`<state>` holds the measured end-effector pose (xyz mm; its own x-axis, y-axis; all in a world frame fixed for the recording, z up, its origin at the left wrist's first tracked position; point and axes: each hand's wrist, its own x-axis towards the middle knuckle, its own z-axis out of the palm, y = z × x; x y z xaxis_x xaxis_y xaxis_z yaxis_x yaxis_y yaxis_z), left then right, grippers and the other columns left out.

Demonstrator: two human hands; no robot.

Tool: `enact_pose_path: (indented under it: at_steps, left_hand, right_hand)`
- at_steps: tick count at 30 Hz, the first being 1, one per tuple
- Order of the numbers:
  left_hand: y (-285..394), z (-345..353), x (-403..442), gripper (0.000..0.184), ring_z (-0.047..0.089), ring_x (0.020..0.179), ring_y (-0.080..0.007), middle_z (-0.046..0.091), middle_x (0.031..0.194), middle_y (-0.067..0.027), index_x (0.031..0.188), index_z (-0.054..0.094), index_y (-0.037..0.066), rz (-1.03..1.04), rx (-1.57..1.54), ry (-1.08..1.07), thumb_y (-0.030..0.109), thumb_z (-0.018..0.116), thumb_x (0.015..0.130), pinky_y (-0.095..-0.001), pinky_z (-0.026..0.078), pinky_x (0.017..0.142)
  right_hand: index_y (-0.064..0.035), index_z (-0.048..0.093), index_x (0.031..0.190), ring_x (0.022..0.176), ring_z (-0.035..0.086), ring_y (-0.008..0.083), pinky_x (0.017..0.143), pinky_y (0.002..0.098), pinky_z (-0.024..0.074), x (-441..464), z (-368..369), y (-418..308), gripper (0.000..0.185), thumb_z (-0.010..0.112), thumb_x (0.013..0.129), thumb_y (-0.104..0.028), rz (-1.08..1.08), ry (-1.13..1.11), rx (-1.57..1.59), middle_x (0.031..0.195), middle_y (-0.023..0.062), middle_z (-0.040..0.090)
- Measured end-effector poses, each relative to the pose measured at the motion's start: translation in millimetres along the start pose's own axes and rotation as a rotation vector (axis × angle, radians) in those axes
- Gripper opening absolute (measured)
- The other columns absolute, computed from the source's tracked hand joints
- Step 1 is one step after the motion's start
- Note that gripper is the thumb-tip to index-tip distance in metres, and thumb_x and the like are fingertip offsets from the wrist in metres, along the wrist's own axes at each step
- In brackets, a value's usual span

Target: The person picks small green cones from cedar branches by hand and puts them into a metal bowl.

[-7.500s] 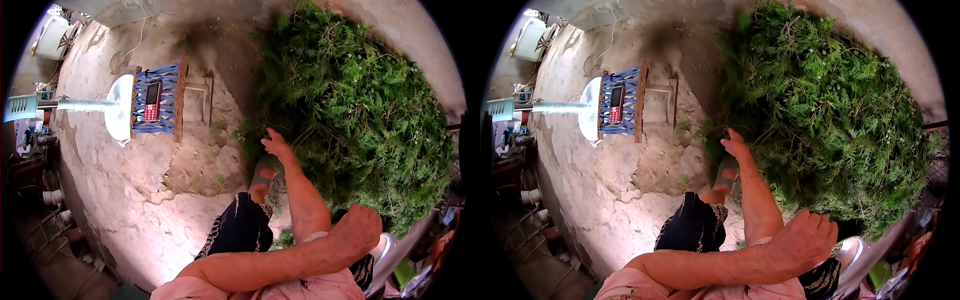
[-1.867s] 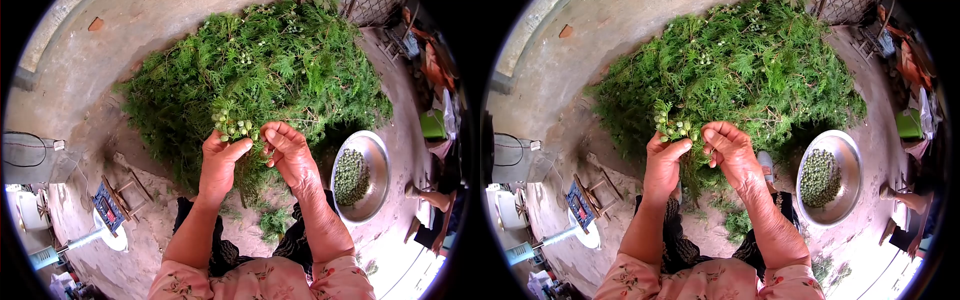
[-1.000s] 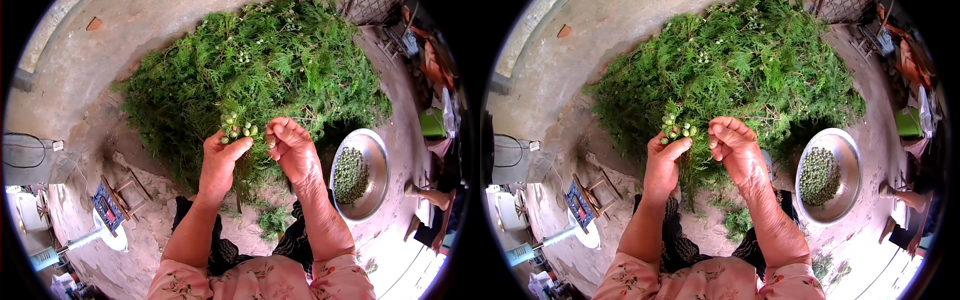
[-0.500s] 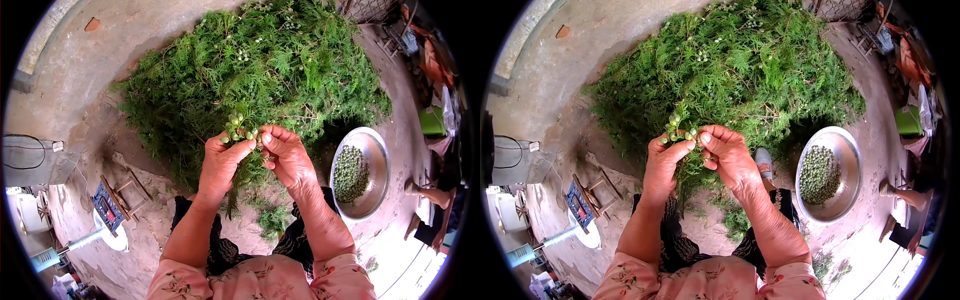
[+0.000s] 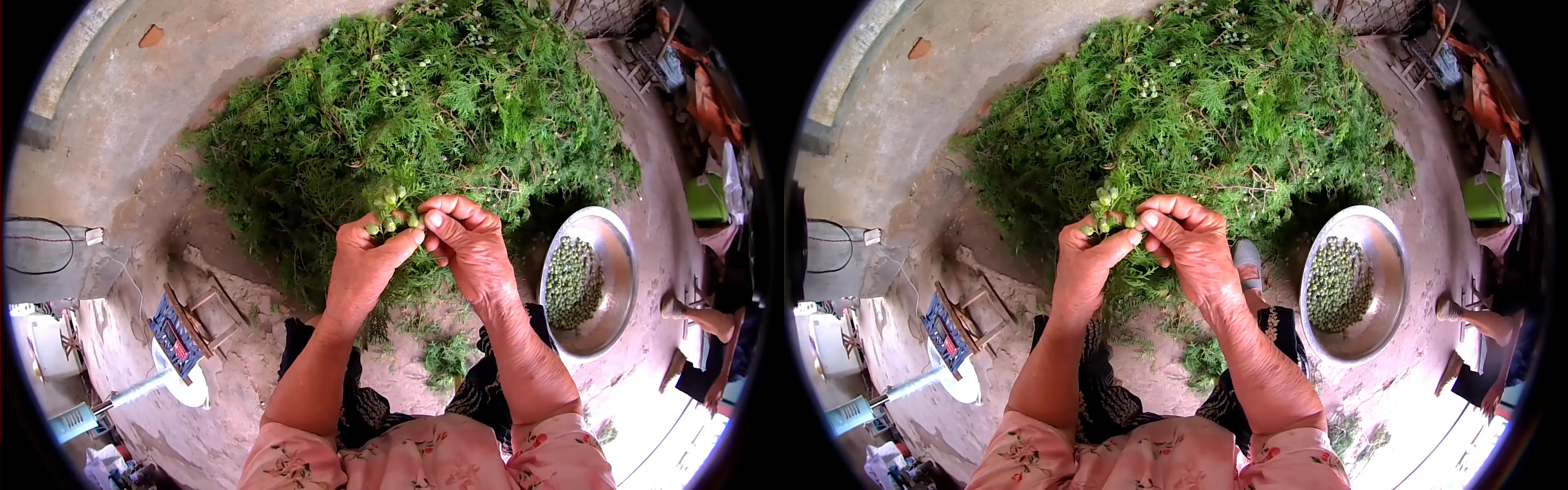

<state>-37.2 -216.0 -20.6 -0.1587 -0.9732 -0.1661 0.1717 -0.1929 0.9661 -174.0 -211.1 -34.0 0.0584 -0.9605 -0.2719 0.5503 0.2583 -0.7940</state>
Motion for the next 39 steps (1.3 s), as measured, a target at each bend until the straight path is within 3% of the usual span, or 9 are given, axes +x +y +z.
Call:
enact_pose_path:
  at_steps: [11,15,17,20,24,28,30,34,39]
  left_hand:
    - [-2.8,-4.6,0.2,0.005,0.047,0.063,-0.0007,0.058,0.070,0.0049,0.080,0.063,0.001,0.040,0.107,0.000,0.006,0.063,0.079,-0.0179,0.037,0.055]
    - [2.6,-5.1,-0.9,0.007,0.048,0.064,-0.0010,0.059,0.072,0.0044,0.083,0.064,0.001,0.015,0.059,-0.028,0.005,0.062,0.078,-0.0183,0.038,0.057]
    - [5.4,-4.3,-2.2,0.011,0.056,0.073,-0.0060,0.064,0.079,-0.0001,0.087,0.065,0.002,-0.041,-0.036,-0.041,0.003,0.062,0.077,-0.0209,0.043,0.069]
    - [-2.2,-7.2,0.5,0.008,0.048,0.066,-0.0013,0.060,0.074,0.0044,0.085,0.064,0.001,0.034,0.019,-0.030,0.004,0.062,0.078,-0.0188,0.039,0.058]
    - [-8.1,-10.6,2.2,0.007,0.049,0.066,-0.0016,0.060,0.073,0.0042,0.084,0.064,0.001,0.034,0.061,-0.022,0.004,0.063,0.078,-0.0189,0.040,0.058]
    - [-7.0,-9.3,1.4,0.007,0.047,0.062,-0.0016,0.058,0.069,0.0046,0.083,0.063,0.000,0.038,0.114,0.006,0.004,0.064,0.077,-0.0188,0.040,0.055]
    - [-5.2,-8.3,0.7,0.008,0.046,0.061,-0.0014,0.058,0.068,0.0049,0.082,0.063,0.000,0.042,0.136,0.008,0.005,0.065,0.077,-0.0187,0.039,0.054]
    - [-12.3,-16.0,0.8,0.011,0.054,0.067,-0.0047,0.062,0.076,-0.0002,0.087,0.064,-0.002,0.026,0.261,-0.038,0.003,0.064,0.077,-0.0194,0.043,0.061]
    - [-9.7,-13.2,1.1,0.010,0.054,0.066,-0.0059,0.062,0.075,-0.0015,0.086,0.063,-0.002,0.051,0.203,-0.100,0.002,0.064,0.077,-0.0198,0.043,0.060]
  right_hand:
    - [-0.0036,0.062,0.088,0.055,0.050,0.0042,0.042,0.0154,0.0348,-1.7,2.2,0.6,0.013,0.063,0.082,-0.014,0.054,0.027,-0.097,0.067,-0.0014,0.057]
    - [-0.0035,0.060,0.088,0.054,0.049,0.0056,0.043,0.0169,0.0346,-1.4,-1.0,2.2,0.012,0.060,0.084,-0.015,0.161,0.003,0.111,0.068,-0.0003,0.057]
    - [-0.0036,0.060,0.088,0.054,0.049,0.0062,0.043,0.0175,0.0347,-1.4,-2.9,2.0,0.012,0.058,0.085,-0.015,0.200,0.000,0.187,0.069,0.0004,0.057]
    - [-0.0036,0.058,0.089,0.055,0.050,0.0085,0.045,0.0194,0.0374,0.0,-3.9,0.8,0.013,0.057,0.085,-0.016,0.218,-0.045,0.241,0.073,0.0025,0.057]
    - [-0.0034,0.057,0.090,0.058,0.053,0.0116,0.047,0.0217,0.0414,4.0,-1.2,-6.0,0.010,0.058,0.083,-0.011,0.145,-0.001,0.238,0.078,0.0047,0.058]
    - [-0.0031,0.059,0.091,0.062,0.053,0.0090,0.051,0.0212,0.0433,0.8,-4.6,-4.3,0.012,0.062,0.080,-0.007,0.109,-0.072,0.175,0.075,0.0033,0.060]
    - [-0.0026,0.062,0.093,0.062,0.051,0.0060,0.053,0.0198,0.0427,-2.3,4.2,-3.4,0.016,0.065,0.078,-0.007,0.032,-0.032,-0.158,0.075,0.0018,0.061]
    - [-0.0024,0.063,0.090,0.058,0.048,0.0038,0.053,0.0175,0.0412,-1.6,7.3,-0.3,0.014,0.066,0.078,-0.008,-0.027,-0.047,-0.294,0.072,-0.0003,0.060]
    - [-0.0027,0.061,0.083,0.057,0.048,0.0043,0.049,0.0179,0.0398,-0.5,3.9,1.6,0.009,0.063,0.081,-0.011,0.051,-0.023,-0.218,0.068,-0.0012,0.058]
